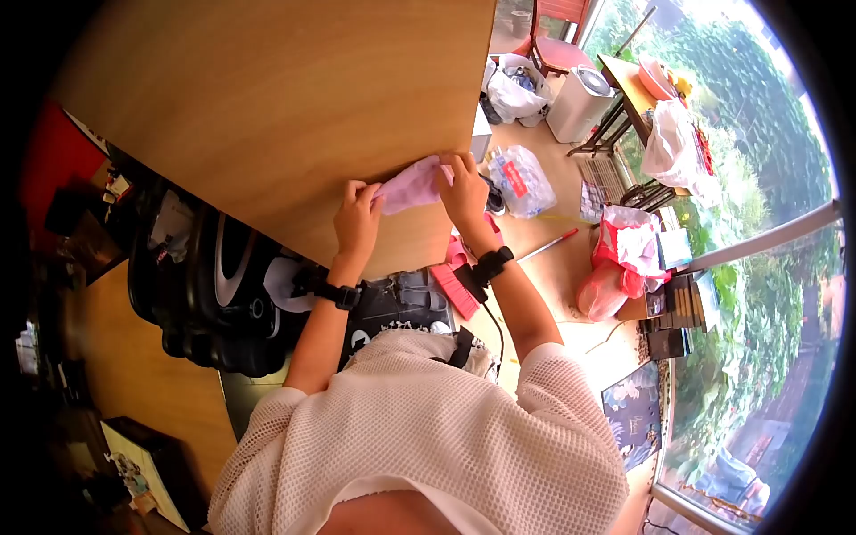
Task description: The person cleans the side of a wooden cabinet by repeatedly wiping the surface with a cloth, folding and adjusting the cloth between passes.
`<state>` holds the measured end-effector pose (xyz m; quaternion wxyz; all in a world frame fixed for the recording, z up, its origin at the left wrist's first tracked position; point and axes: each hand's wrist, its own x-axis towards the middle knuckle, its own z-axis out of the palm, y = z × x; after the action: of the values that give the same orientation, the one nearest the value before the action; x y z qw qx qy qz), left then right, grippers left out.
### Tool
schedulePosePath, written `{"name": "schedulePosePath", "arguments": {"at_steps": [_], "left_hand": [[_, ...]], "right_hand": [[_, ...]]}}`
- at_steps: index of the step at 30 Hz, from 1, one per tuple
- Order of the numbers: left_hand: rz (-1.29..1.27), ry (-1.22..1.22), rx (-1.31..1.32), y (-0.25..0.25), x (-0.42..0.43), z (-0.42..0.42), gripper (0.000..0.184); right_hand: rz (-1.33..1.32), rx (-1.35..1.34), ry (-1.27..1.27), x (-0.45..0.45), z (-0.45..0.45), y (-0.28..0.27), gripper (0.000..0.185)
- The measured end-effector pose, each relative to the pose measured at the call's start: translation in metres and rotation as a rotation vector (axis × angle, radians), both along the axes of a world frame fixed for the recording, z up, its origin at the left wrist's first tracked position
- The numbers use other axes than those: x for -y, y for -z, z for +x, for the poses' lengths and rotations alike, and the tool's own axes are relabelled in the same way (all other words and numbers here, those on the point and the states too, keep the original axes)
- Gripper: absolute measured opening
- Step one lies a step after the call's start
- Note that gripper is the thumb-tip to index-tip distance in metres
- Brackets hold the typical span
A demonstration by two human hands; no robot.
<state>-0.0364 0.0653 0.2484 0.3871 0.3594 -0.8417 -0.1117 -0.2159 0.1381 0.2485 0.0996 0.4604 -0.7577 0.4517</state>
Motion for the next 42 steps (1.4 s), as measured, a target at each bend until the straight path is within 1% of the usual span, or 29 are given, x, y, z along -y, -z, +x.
{"name": "schedulePosePath", "arguments": {"at_steps": [2,3,4,7,10,11,12,13,15,17,18,19,21,23,24,27,29,30,31,32,33,34,35,36,37,38,40,41,42], "left_hand": [[-0.024,0.002,-0.08,-0.016,-0.006,0.003,0.017],[0.009,0.005,-0.084,-0.023,-0.01,0.005,0.017],[0.044,0.009,-0.088,-0.029,-0.016,0.006,0.018],[0.16,0.057,-0.058,-0.045,-0.019,0.005,0.018],[0.219,0.163,-0.093,-0.048,-0.02,0.01,0.018],[0.208,0.203,-0.124,-0.053,-0.015,0.009,0.018],[0.224,0.213,-0.146,-0.06,-0.013,0.008,0.018],[0.244,0.224,-0.163,-0.066,-0.019,0.012,0.018],[0.277,0.238,-0.144,-0.062,-0.016,0.012,0.019],[0.301,0.251,-0.075,-0.027,-0.01,0.007,0.02],[0.354,0.233,-0.018,-0.009,-0.014,0.008,0.021],[0.395,0.216,0.034,0.008,-0.018,0.008,0.022],[0.471,0.223,0.09,0.028,-0.022,0.015,0.024],[0.579,0.294,0.071,0.034,-0.028,0.019,0.025],[0.61,0.322,0.096,0.029,-0.03,0.018,0.026],[0.714,0.452,0.214,0.013,-0.03,0.009,0.029],[0.801,0.595,0.354,0.008,-0.027,0.002,0.03],[0.839,0.601,0.392,0.003,-0.029,-0.001,0.029],[0.733,0.546,0.402,-0.007,-0.03,-0.005,0.029],[0.628,0.49,0.412,-0.018,-0.031,-0.007,0.029],[0.526,0.433,0.421,-0.034,-0.033,-0.01,0.03],[0.46,0.321,0.266,-0.066,-0.03,-0.018,0.031],[0.415,0.2,0.123,-0.097,-0.029,-0.025,0.032],[0.255,0.21,0.006,-0.117,-0.026,-0.031,0.031],[0.084,0.219,-0.116,-0.128,-0.02,-0.038,0.03],[0.12,0.248,-0.2,-0.132,-0.015,-0.045,0.029],[0.184,0.311,-0.368,-0.137,-0.009,-0.058,0.026],[0.148,0.305,-0.422,-0.133,-0.005,-0.063,0.026],[0.109,0.299,-0.477,-0.121,0.002,-0.07,0.027]], "right_hand": [[-0.031,0.019,-0.003,-0.004,-0.002,-0.006,0.011],[-0.047,0.029,-0.004,-0.007,0.0,-0.015,0.01],[-0.134,0.058,-0.019,-0.013,0.004,-0.026,0.01],[-0.237,0.101,0.034,-0.027,0.007,-0.034,0.011],[-0.264,-0.035,-0.087,-0.038,0.001,-0.037,0.009],[-0.284,-0.072,-0.136,-0.037,-0.004,-0.045,0.008],[-0.32,-0.027,-0.172,-0.047,0.005,-0.066,0.006],[-0.334,-0.014,-0.15,-0.058,0.01,-0.076,0.008],[-0.214,-0.01,-0.12,-0.068,0.016,-0.08,0.008],[0.004,0.082,-0.155,-0.058,0.006,-0.04,0.011],[0.231,0.159,-0.222,-0.056,-0.009,0.004,0.015],[0.168,0.35,-0.299,-0.058,-0.013,0.025,0.019],[0.246,0.376,-0.236,-0.069,-0.011,0.055,0.021],[0.161,0.432,-0.266,-0.078,-0.009,0.066,0.021],[0.272,0.482,-0.224,-0.084,-0.008,0.061,0.02],[0.342,0.634,-0.218,-0.09,-0.016,0.045,0.02],[0.312,0.54,-0.247,-0.089,-0.026,0.041,0.02],[0.289,0.491,-0.259,-0.087,-0.031,0.033,0.02],[0.265,0.44,-0.272,-0.083,-0.034,0.02,0.02],[0.23,0.546,-0.28,-0.08,-0.036,0.005,0.02],[0.213,0.534,-0.273,-0.078,-0.033,-0.03,0.019],[-0.031,0.327,-0.249,-0.065,-0.044,-0.02,0.015],[-0.19,0.398,-0.197,-0.057,-0.04,-0.08,0.012],[-0.271,0.56,-0.242,-0.049,-0.044,-0.098,0.01],[-0.324,0.511,-0.234,-0.038,-0.05,-0.112,0.011],[-0.426,0.465,-0.212,-0.027,-0.051,-0.123,0.011],[-0.508,0.489,-0.212,-0.008,-0.048,-0.129,0.013],[-0.551,0.498,-0.214,0.0,-0.048,-0.132,0.014],[-0.634,0.479,-0.17,0.011,-0.05,-0.118,0.015]]}}
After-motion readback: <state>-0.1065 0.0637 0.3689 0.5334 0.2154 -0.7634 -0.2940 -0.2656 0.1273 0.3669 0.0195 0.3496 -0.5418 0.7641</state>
